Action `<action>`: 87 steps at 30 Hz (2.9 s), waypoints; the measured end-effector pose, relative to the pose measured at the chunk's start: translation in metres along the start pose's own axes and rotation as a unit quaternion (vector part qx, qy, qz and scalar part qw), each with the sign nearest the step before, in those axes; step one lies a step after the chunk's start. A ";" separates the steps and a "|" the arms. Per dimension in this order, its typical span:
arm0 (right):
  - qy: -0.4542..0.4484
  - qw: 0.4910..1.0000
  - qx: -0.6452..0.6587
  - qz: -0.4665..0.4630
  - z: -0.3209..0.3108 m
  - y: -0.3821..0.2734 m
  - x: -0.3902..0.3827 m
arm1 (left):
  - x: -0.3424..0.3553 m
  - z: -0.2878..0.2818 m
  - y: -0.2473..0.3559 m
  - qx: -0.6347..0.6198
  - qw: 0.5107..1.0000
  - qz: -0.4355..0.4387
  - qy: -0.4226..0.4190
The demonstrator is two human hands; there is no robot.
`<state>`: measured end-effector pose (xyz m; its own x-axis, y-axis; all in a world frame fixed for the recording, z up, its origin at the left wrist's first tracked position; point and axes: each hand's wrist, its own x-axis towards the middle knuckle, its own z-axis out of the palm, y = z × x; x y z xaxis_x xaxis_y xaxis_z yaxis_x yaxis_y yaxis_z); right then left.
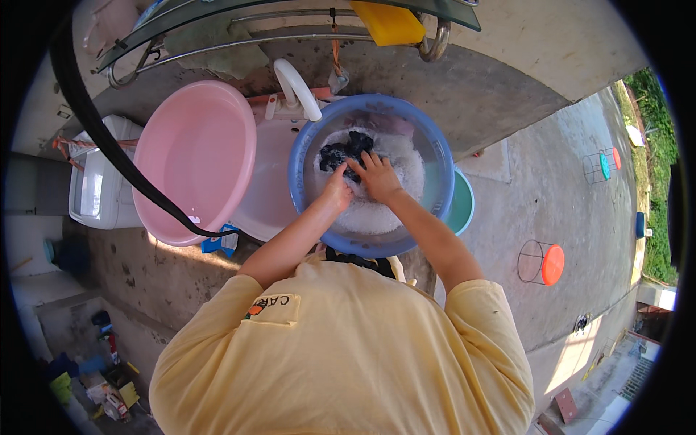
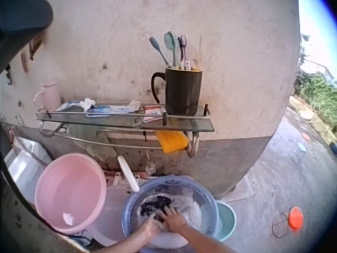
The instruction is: The person pours soapy water from a blue basin into a pink basin, then opens a washing machine to check clothes inside. They pick up a dark garment from the floor, place it in the blue basin, add liquid detergent, and hand-wash the item by scrubbing and rinsing it under a tap.
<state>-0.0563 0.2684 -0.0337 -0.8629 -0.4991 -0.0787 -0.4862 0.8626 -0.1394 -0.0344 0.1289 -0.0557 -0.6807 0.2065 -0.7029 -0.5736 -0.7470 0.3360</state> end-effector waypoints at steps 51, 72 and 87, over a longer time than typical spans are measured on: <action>0.208 0.950 0.204 0.116 -0.061 -0.073 0.005 | -0.014 0.012 0.032 -0.051 0.975 -0.027 -0.217; 0.001 0.564 0.817 0.122 -0.047 0.011 0.016 | -0.051 0.029 0.073 0.385 0.875 0.239 -0.171; 0.144 0.521 0.823 0.172 -0.083 -0.021 -0.032 | -0.056 0.033 0.051 0.534 0.770 0.289 -0.196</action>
<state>-0.0298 0.2736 0.0536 -0.9600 -0.1008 -0.2613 0.2778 -0.4605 -0.8430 -0.0404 0.0998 0.0216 -0.9280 0.3660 -0.0695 -0.0285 0.1163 0.9928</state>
